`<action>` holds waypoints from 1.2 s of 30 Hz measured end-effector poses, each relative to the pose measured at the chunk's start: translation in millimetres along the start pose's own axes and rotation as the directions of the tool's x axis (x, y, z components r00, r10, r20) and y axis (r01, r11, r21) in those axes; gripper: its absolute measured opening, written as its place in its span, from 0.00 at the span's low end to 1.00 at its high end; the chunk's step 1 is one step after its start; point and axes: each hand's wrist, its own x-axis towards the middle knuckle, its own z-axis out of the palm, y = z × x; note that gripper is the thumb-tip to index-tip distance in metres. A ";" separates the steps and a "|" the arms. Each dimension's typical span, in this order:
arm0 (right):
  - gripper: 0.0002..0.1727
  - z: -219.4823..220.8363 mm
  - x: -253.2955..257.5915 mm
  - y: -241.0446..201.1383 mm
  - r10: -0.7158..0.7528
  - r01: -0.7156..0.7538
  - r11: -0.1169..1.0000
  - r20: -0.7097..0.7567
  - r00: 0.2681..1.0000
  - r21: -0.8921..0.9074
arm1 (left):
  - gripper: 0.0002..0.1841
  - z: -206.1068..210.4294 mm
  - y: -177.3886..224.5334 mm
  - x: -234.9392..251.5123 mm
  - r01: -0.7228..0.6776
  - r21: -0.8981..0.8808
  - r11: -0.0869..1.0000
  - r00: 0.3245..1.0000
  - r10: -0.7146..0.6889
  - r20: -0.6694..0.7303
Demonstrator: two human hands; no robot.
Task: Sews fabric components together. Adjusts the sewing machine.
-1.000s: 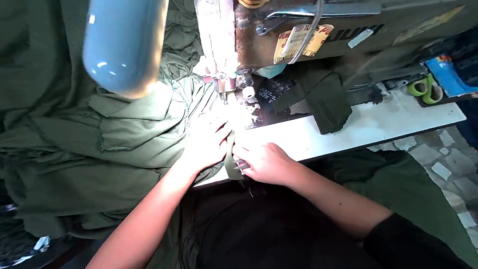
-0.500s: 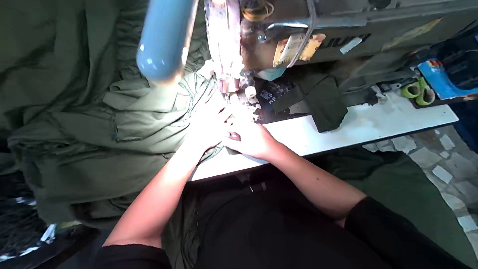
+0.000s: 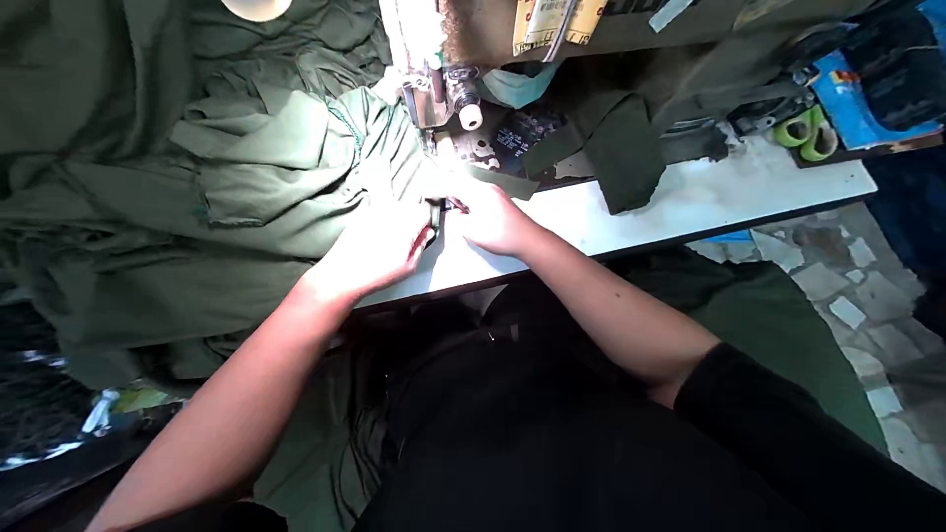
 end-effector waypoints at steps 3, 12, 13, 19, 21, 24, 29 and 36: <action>0.10 4.4 22.9 -3.1 0.107 -0.101 0.994 0.213 0.971 -0.038 | 0.14 -37.2 -10.5 3.2 0.088 0.179 0.980 0.975 -0.121 0.183; 0.13 13.8 -46.8 2.4 -0.061 0.043 0.993 0.167 0.984 0.111 | 0.11 -69.3 35.4 11.6 0.021 0.186 0.982 0.816 -0.124 0.564; 0.14 15.1 -56.1 -0.5 -0.013 0.007 0.999 0.198 0.980 0.033 | 0.11 -64.2 31.3 14.8 0.041 0.267 0.963 0.789 -0.195 0.582; 0.15 27.7 -49.3 -2.9 -0.093 0.097 0.995 -0.136 0.986 0.020 | 0.10 -74.0 21.1 13.9 0.089 0.408 0.908 0.763 -0.326 0.559; 0.16 27.0 -25.2 -2.9 -0.118 0.117 0.993 -0.144 0.983 -0.018 | 0.09 -81.4 18.0 6.0 0.078 0.413 0.907 0.808 -0.300 0.507; 0.18 21.6 12.6 -7.7 -0.062 0.071 0.996 0.138 0.988 -0.056 | 0.11 -89.1 8.3 -8.9 0.028 0.283 0.959 0.915 -0.139 0.380; 0.11 13.9 20.2 -12.8 -0.043 0.057 0.997 0.251 0.967 -0.048 | 0.12 -107.7 -2.3 -17.1 0.291 0.479 0.829 0.855 -0.450 0.259; 0.05 29.1 -26.8 -4.1 -0.265 0.286 0.935 -0.123 0.956 0.208 | 0.15 -101.1 16.3 -10.8 -0.128 0.075 0.989 0.981 0.116 0.154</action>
